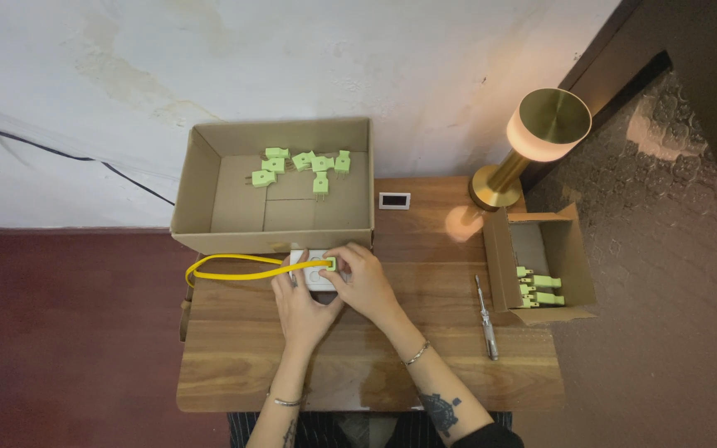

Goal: Assembling and testing small green electrical plugs using a screwdriver and a power strip.

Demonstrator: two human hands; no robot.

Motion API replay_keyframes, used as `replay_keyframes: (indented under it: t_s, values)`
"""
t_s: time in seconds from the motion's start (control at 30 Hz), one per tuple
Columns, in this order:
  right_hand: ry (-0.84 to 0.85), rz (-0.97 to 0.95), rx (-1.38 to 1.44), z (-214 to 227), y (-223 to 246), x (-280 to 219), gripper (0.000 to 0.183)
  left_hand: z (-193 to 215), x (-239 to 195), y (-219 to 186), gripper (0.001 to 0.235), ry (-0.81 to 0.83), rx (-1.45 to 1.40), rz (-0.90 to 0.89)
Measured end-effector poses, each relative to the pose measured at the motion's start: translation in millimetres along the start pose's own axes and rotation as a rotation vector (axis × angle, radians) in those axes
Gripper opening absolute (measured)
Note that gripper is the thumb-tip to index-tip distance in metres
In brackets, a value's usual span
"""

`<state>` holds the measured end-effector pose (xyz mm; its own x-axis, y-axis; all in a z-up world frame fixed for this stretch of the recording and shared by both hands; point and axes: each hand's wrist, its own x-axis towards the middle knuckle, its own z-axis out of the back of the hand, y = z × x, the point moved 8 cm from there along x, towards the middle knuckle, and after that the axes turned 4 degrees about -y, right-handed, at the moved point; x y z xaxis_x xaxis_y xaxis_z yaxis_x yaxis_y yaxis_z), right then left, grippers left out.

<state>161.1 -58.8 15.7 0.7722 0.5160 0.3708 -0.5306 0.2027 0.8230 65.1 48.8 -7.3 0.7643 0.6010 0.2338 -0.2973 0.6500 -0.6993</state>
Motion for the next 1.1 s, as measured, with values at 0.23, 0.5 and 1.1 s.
replay_keyframes:
  t_s: [0.23, 0.5, 1.1]
  values:
    - [-0.016, -0.039, 0.023, -1.3, -8.5, -2.4, 0.023, 2.3, 0.3, -4.1, 0.104, 0.018, -0.017, 0.007]
    - [-0.126, -0.047, 0.041, -0.9, -8.5, -1.8, 0.024, -14.9, -2.4, 22.5, 0.101, 0.078, 0.022, 0.080]
    - [-0.074, 0.096, 0.018, 53.5, 59.9, -36.2, 0.020, 27.4, -15.6, -32.5, 0.105, -0.001, 0.167, -0.130]
